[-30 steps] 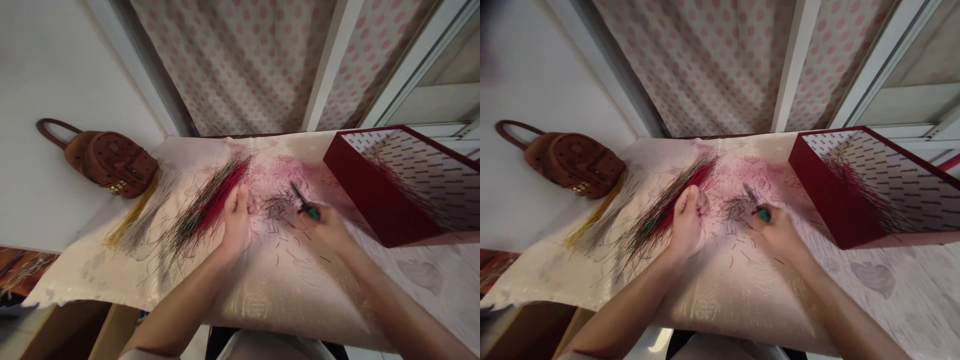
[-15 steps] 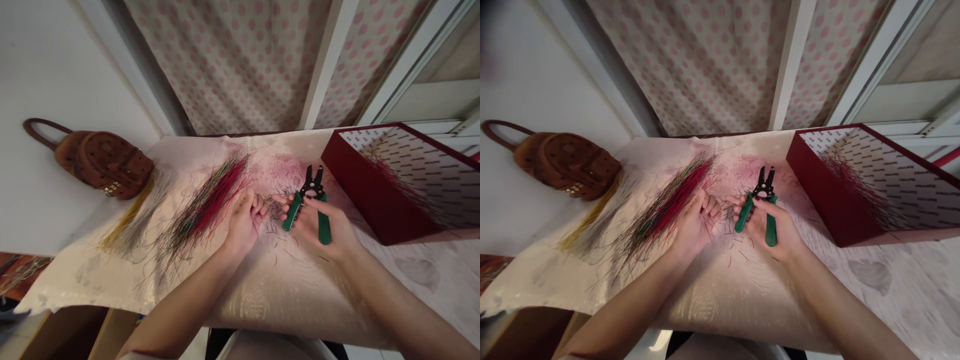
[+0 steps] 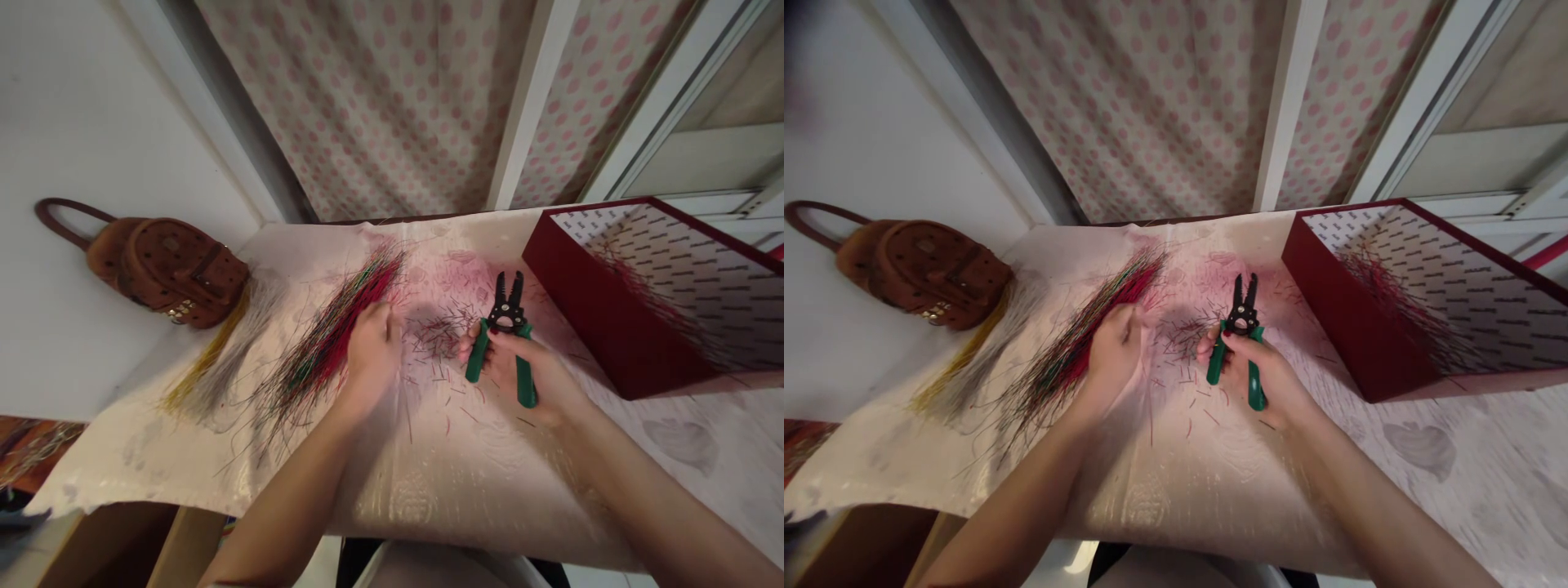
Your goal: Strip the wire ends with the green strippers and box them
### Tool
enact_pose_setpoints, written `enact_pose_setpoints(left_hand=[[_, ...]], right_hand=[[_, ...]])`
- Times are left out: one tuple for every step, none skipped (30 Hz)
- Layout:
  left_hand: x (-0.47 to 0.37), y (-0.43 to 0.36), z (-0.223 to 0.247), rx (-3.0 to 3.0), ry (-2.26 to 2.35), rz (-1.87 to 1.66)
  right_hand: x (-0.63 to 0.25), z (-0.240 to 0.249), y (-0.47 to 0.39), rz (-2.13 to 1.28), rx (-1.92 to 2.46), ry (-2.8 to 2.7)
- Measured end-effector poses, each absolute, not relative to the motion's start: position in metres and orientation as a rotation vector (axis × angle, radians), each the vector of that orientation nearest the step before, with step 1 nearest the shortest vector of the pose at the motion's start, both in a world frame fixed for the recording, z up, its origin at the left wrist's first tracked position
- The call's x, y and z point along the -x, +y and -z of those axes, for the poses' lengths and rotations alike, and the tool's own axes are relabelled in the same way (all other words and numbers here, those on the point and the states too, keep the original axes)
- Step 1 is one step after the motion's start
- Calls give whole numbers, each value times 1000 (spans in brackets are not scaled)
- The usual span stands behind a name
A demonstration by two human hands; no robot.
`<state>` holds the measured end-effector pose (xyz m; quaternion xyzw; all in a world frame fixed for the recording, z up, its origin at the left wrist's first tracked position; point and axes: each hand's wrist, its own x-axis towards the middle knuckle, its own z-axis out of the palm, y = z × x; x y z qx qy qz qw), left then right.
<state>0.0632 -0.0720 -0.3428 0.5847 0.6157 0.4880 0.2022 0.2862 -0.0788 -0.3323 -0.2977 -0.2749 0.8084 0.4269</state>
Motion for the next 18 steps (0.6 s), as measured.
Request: enact_pose_setpoints(left_hand=[[-62,-72,338,-1758,1763,-1419],[-63,-73,334,-1850,1759,-1469],[-67,-76,331,-1910,1701,-1481],[-74,-79,329,-1934,1600,-1454],[-82,-83,330,-1923,1469,-1367],[-90,-86,332,-1864,1354,-1272],[-98,-90,336,-1787,1270,-1198],[-105,-93,341,-1704,1226,-1150],[-110,-95,346,-1610,1219,-1137],[-114,-96,350,-1533,1209,-1125],[-116,-97,353,-1470,1201,-1124],[-117,-97,355,-1420,1186,-1129],[-116,-96,356,-1381,1162,-1134],[-116,-96,356,-1345,1136,-1143],[-115,-95,355,-1309,1113,-1151],[-114,-95,354,-1277,1091,-1151],[-113,-95,352,-1262,1068,-1144],[-113,-94,351,-1273,1044,-1130]], right_hand=[[-285,332,-80,-2032,748,-692],[-283,332,-81,-2046,752,-708],[-282,332,-82,-2056,755,-733],[-281,332,-82,-2057,756,-758],[-281,332,-82,-2053,749,-779],[-281,331,-81,-2040,733,-792],[-281,331,-81,-2025,711,-796],[-281,330,-80,-2015,689,-791],[-282,330,-80,-2005,667,-782],[-283,329,-79,-2000,650,-775],[-283,329,-79,-1991,643,-763],[-283,329,-79,-1981,646,-746],[-283,328,-79,-1975,655,-726],[-283,328,-78,-1969,666,-702],[-282,327,-78,-1967,678,-675],[-282,327,-78,-1963,688,-651],[-281,327,-78,-1954,697,-638],[-281,327,-78,-1943,707,-635]])
